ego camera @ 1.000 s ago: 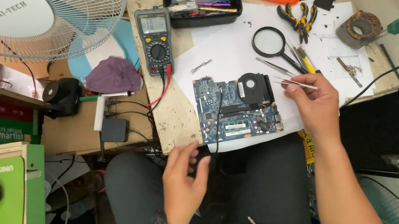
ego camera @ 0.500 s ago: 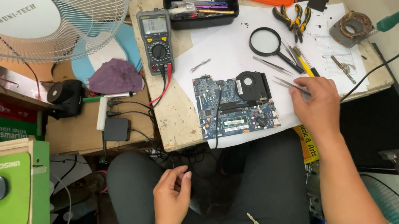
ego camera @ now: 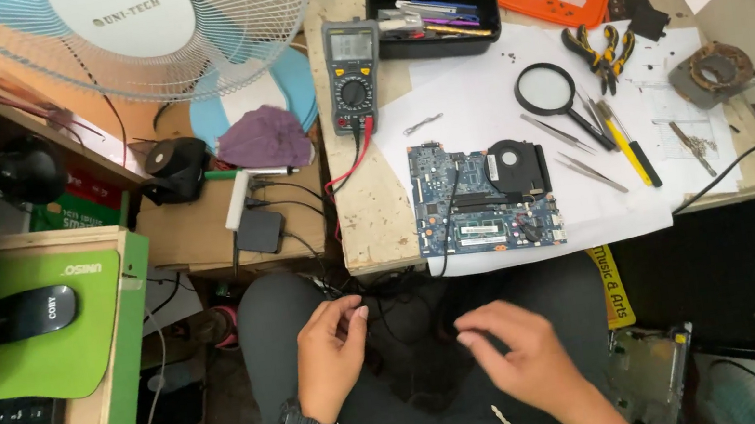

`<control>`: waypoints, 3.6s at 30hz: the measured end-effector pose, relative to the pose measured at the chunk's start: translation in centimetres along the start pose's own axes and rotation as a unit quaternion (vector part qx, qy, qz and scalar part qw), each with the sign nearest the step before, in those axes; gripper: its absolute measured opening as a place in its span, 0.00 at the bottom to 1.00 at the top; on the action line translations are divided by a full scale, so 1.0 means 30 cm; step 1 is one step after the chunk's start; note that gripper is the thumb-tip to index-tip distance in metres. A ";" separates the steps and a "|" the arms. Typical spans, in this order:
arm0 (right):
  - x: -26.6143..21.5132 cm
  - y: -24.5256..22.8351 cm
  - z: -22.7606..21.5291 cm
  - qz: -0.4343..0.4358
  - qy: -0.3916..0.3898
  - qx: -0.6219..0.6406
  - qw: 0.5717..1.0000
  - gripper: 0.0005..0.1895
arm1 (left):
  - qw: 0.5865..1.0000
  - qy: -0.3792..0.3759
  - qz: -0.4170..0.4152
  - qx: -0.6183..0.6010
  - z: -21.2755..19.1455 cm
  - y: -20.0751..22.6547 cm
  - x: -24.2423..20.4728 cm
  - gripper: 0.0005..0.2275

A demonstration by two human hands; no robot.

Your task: Inspecting and testing a laptop motherboard using a digital multimeter and a smartphone for reference.

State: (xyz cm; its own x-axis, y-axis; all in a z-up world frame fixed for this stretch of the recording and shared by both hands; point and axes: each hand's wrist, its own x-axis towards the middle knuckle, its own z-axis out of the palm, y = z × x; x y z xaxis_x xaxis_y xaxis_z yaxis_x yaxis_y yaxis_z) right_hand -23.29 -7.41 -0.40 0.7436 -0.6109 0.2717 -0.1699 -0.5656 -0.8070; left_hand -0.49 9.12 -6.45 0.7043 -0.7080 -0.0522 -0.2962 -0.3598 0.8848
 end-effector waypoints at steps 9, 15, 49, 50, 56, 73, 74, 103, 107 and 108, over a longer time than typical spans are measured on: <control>0.054 -0.016 0.040 0.006 -0.062 0.048 0.997 0.06 | 0.998 -0.007 -0.022 0.056 0.012 -0.096 0.004 0.14; 0.089 -0.025 0.051 0.011 -0.072 0.043 0.996 0.06 | 0.993 -0.045 -0.061 0.089 0.017 -0.085 0.013 0.15; 0.086 -0.017 0.088 0.054 -0.147 0.063 0.986 0.08 | 0.983 -0.068 -0.070 0.157 0.024 -0.042 0.023 0.15; 0.087 -0.015 0.091 0.053 -0.148 0.063 0.986 0.08 | 0.983 -0.067 -0.069 0.157 0.024 -0.041 0.024 0.15; 0.102 -0.025 0.091 0.040 -0.145 0.061 0.987 0.08 | 0.983 -0.074 -0.069 0.153 0.027 -0.060 0.021 0.16; 0.168 -0.186 0.179 -0.018 -0.227 0.048 0.973 0.08 | 0.995 -0.010 0.025 0.093 0.034 -0.084 0.011 0.13; 0.172 -0.192 0.188 -0.022 -0.230 0.049 0.972 0.08 | 0.995 -0.005 0.023 0.092 0.026 -0.079 0.007 0.13; 0.215 -0.206 0.144 0.045 -0.092 0.033 0.994 0.06 | 0.988 -0.061 0.032 0.136 0.200 -0.437 0.585 0.12; 0.427 -0.170 0.047 0.008 -0.055 -0.022 0.998 0.10 | 0.989 0.059 0.093 0.094 0.111 -0.301 0.440 0.06; 0.505 -0.153 0.029 -0.048 0.012 -0.085 0.995 0.06 | 0.995 0.061 0.054 0.065 0.084 -0.252 0.407 0.08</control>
State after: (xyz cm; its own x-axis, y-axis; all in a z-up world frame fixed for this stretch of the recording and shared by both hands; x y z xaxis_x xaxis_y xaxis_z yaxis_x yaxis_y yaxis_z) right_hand -10.68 -13.57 6.96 0.7469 -0.5609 0.3571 -0.2063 -0.7061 -0.6774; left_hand 8.72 1.67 -14.95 0.7342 -0.6709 0.1043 -0.4507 -0.3667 0.8139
